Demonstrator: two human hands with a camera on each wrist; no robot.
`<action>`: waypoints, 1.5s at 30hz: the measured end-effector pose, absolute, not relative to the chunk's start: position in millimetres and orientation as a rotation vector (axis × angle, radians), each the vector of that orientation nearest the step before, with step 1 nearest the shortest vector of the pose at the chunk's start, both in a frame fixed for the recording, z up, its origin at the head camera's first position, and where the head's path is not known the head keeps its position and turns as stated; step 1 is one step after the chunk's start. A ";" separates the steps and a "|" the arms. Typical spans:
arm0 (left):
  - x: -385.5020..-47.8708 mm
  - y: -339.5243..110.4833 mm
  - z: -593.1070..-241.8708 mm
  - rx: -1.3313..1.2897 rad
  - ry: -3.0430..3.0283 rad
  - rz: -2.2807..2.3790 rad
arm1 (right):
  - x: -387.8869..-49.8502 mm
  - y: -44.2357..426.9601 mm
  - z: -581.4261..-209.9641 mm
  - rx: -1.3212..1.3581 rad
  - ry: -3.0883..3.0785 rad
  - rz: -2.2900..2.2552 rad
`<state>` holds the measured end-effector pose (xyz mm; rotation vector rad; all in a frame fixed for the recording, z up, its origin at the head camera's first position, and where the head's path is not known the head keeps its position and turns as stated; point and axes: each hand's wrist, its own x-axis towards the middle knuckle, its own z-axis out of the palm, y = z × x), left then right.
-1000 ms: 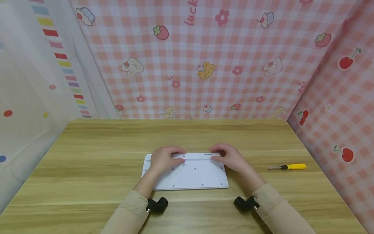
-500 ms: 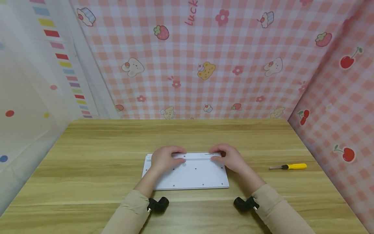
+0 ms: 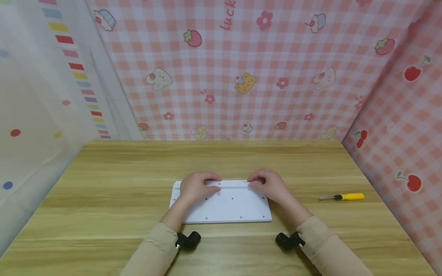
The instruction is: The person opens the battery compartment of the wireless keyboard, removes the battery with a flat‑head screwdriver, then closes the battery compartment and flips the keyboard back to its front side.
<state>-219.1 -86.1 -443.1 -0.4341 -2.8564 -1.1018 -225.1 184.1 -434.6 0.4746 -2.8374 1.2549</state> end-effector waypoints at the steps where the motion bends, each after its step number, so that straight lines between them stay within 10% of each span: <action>1: -219.0 -85.8 -443.0 -0.434 -2.857 -1.101 | -225.2 183.6 -434.4 0.481 -2.829 1.233; 45: -218.4 -83.9 -441.5 -0.393 -2.874 -1.118 | -231.0 183.2 -435.4 0.509 -2.848 1.236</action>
